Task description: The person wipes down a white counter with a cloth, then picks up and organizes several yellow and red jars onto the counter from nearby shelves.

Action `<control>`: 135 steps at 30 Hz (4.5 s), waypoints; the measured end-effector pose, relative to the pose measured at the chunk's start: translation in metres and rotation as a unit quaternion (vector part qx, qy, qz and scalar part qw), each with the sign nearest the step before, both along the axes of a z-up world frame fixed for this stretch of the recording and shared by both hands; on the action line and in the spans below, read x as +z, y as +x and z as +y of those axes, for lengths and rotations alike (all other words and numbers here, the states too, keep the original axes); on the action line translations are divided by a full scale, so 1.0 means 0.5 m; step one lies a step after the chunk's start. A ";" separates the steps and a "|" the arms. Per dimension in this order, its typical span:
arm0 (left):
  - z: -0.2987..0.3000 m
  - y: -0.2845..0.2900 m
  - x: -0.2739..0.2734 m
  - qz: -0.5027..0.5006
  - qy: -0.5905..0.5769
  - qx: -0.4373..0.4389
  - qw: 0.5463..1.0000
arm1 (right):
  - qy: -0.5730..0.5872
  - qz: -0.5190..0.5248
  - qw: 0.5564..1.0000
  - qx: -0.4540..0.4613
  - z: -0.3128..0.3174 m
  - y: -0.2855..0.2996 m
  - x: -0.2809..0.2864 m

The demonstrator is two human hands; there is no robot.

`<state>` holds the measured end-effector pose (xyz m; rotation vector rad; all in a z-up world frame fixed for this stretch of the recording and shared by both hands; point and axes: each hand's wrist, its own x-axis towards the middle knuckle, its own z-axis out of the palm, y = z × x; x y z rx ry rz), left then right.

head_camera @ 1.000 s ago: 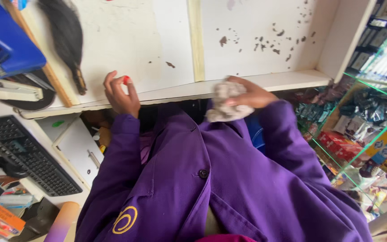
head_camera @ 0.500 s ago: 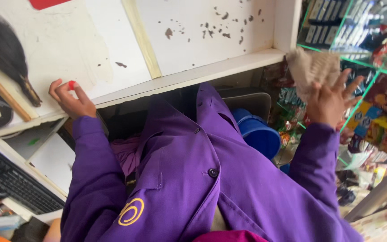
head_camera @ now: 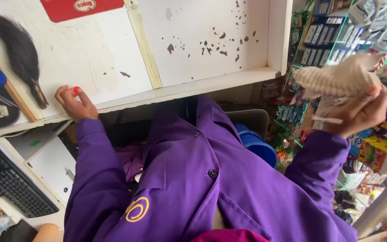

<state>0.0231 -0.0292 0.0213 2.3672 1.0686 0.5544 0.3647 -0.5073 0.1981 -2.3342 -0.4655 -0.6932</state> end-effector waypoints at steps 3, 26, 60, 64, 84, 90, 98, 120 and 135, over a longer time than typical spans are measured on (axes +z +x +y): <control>0.004 -0.002 -0.003 0.001 0.008 0.012 1.000 | -0.015 -0.020 0.999 0.037 0.030 0.015 0.004; 0.043 -0.022 -0.037 -0.018 0.083 0.027 0.996 | -0.445 0.365 0.811 0.105 0.352 0.077 -0.440; 0.064 -0.041 -0.036 0.044 -0.018 0.006 0.999 | -0.313 0.374 0.871 0.059 0.558 0.198 -0.728; 0.071 -0.040 -0.038 0.030 -0.024 0.003 0.999 | -0.197 0.383 0.898 0.090 0.739 0.103 -0.736; 0.059 -0.083 -0.101 0.026 0.051 0.014 0.998 | -0.221 0.224 0.651 0.691 0.570 -0.206 -0.535; 0.071 -0.062 -0.056 0.059 0.013 -0.003 0.998 | -0.445 0.389 0.691 0.416 0.254 -0.004 -0.490; 0.120 -0.038 -0.067 0.113 -0.022 0.023 0.993 | -0.601 0.350 0.715 0.071 0.126 0.001 -0.575; -0.002 0.162 -0.110 0.199 -0.112 -0.372 0.900 | -0.534 0.371 0.704 0.286 0.677 -0.400 -0.516; -0.159 0.174 -0.252 0.381 -0.105 -0.350 0.849 | -0.339 0.470 0.763 0.287 0.497 -0.247 -0.527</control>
